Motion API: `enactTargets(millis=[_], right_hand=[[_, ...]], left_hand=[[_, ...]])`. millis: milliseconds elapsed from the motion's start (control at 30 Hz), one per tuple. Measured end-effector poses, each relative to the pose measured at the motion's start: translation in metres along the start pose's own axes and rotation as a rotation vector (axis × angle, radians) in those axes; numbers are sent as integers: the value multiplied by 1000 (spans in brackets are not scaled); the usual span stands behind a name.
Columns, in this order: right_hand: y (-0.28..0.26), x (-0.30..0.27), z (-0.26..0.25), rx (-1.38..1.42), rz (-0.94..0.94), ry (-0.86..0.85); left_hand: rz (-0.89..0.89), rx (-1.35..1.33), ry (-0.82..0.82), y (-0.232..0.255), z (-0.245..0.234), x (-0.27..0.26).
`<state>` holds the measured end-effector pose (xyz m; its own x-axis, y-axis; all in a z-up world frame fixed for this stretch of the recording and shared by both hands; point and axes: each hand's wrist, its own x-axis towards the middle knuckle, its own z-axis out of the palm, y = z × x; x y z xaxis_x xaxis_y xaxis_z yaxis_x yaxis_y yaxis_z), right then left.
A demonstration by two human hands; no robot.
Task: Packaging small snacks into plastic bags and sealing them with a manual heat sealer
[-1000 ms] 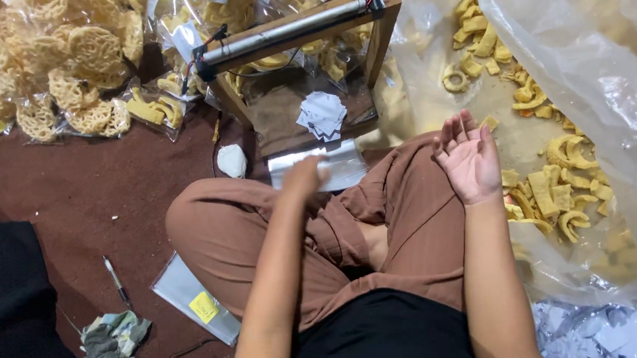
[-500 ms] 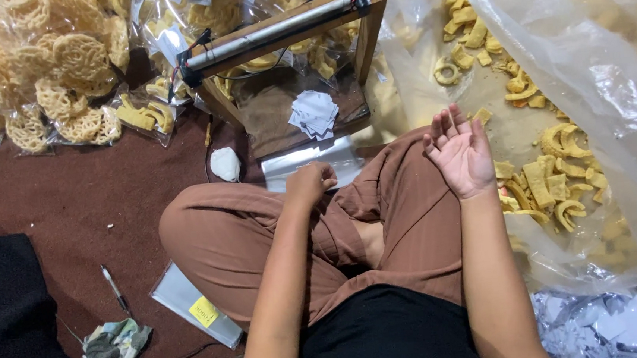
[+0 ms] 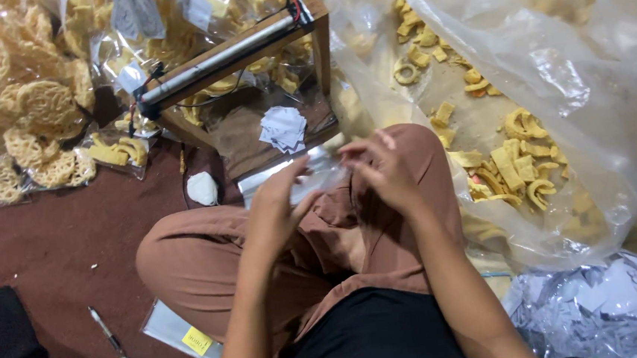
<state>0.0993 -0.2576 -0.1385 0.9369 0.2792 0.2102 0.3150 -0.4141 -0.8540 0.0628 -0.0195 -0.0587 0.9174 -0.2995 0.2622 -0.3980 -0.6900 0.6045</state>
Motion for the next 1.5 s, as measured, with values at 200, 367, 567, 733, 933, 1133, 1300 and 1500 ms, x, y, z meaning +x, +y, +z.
enactTargets(millis=[200,367,567,733,933,1133,1300,1500], right_hand=[[-2,5,-2,-19,-82,333],[-33,-2,17,261,-246,48],[116,-18,-97,-262,197,272],[325,-101,-174,-626,1107,185],[205,-70,-131,-556,913,183],[-17,-3,-66,210,221,260],[-68,11,-41,650,178,-71],[-32,9,0,723,433,6]], left_hand=[[-307,-326,121,14,5,-2],[-404,-580,156,19,34,0],[-514,-492,291,-17,9,-29],[-511,-499,378,-34,-7,-38],[-485,-579,324,-38,27,-20],[-465,-626,264,-11,44,21],[-406,-618,251,1,37,31],[-210,-392,309,-6,64,16]])
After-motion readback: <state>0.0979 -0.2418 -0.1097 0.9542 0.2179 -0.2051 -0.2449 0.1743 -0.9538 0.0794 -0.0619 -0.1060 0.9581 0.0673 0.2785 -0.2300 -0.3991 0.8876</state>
